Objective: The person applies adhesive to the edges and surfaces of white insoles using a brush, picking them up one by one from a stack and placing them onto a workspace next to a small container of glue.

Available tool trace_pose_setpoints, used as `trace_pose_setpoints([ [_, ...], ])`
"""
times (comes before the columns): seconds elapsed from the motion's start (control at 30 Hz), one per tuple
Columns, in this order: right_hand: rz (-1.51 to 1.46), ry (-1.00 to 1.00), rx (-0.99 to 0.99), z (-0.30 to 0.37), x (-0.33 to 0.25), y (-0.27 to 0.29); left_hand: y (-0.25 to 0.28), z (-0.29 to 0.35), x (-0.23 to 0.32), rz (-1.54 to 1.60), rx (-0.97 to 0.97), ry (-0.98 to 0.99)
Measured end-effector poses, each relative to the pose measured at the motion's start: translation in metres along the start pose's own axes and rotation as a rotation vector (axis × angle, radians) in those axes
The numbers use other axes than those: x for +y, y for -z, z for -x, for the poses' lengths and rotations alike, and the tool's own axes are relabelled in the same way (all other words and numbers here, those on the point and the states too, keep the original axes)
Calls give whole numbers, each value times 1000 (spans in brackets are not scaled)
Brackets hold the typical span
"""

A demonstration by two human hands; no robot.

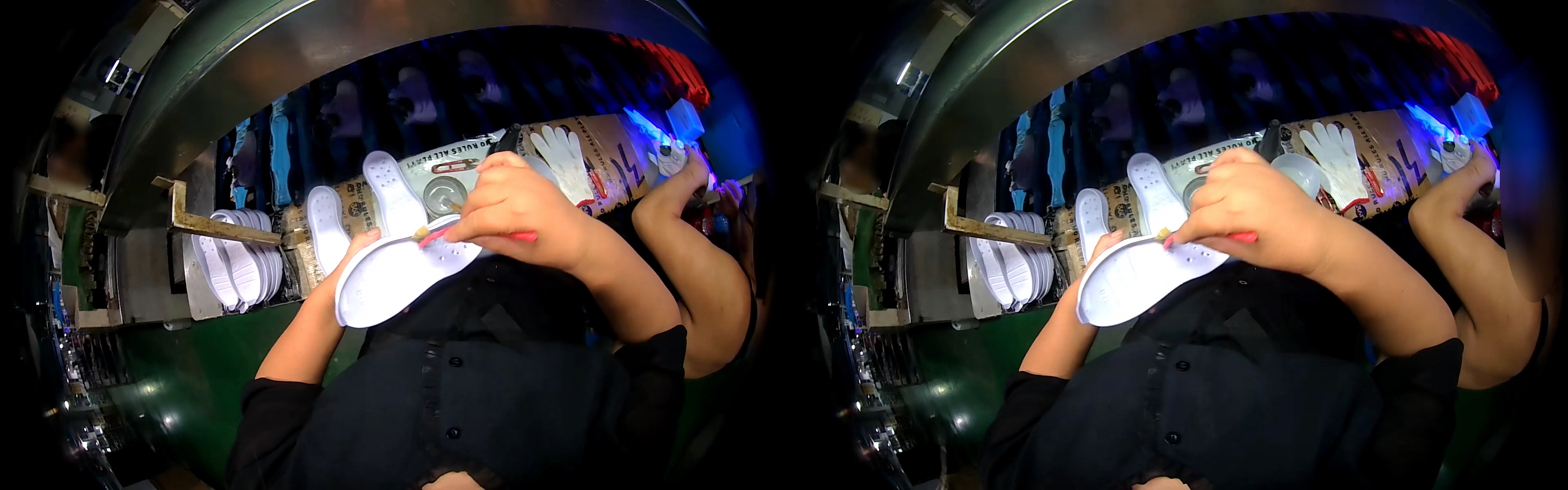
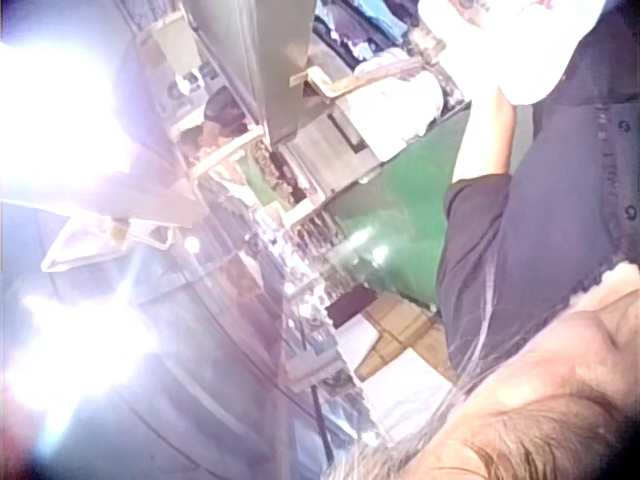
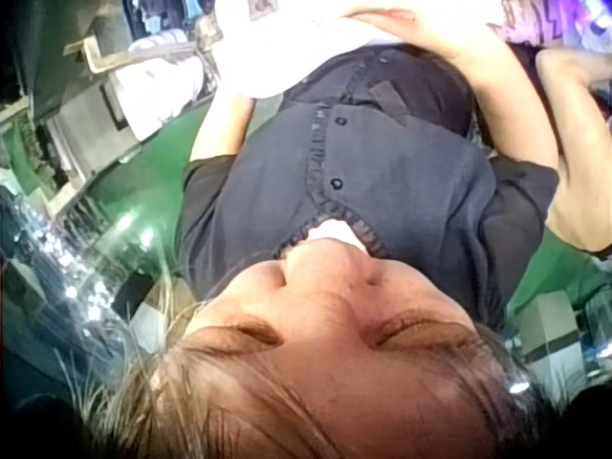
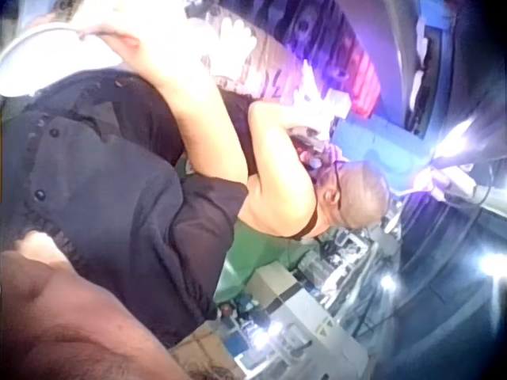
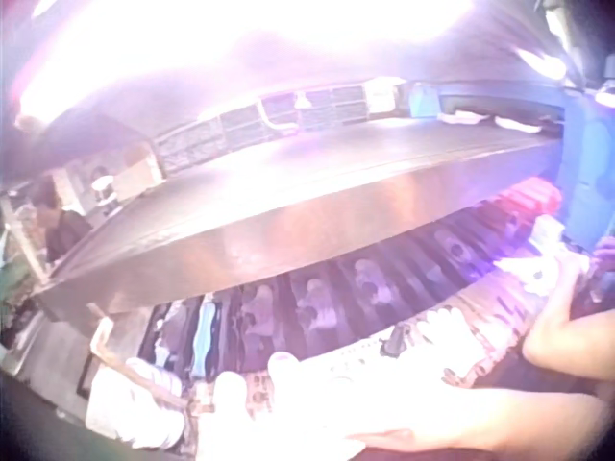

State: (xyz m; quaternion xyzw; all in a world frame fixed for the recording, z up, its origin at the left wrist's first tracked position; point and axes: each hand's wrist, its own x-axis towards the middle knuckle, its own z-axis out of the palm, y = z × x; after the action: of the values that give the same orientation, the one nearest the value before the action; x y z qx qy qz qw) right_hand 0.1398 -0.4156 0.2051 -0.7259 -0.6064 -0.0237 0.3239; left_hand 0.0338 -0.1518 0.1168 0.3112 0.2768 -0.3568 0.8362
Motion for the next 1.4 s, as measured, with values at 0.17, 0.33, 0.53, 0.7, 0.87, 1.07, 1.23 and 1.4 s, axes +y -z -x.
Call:
trace_pose_setpoints([
  [0.17,5,-171,47,38,20,-4,33,-8,1,174,-327,65],
  [0.33,7,-322,164,64,22,-19,42,-10,-7,138,-512,-99],
  [0.53,-200,-499,275,61,0,-51,32,-8,-8,51,-339,-312],
  [0.7,-241,-323,310,51,-19,-64,30,-13,5,111,-198,-431],
  [0.87,-297,-315,319,46,-34,-64,28,-13,23,-92,-394,-534],
  [1.07,-421,-397,476,49,-25,-41,18,-4,23,23,-191,-632],
  [1.23,-196,-324,600,47,6,-21,-8,-2,14,-105,-252,-601],
  [1.4,-166,-348,483,55,12,-21,-29,-4,3,-285,-182,-715],
])
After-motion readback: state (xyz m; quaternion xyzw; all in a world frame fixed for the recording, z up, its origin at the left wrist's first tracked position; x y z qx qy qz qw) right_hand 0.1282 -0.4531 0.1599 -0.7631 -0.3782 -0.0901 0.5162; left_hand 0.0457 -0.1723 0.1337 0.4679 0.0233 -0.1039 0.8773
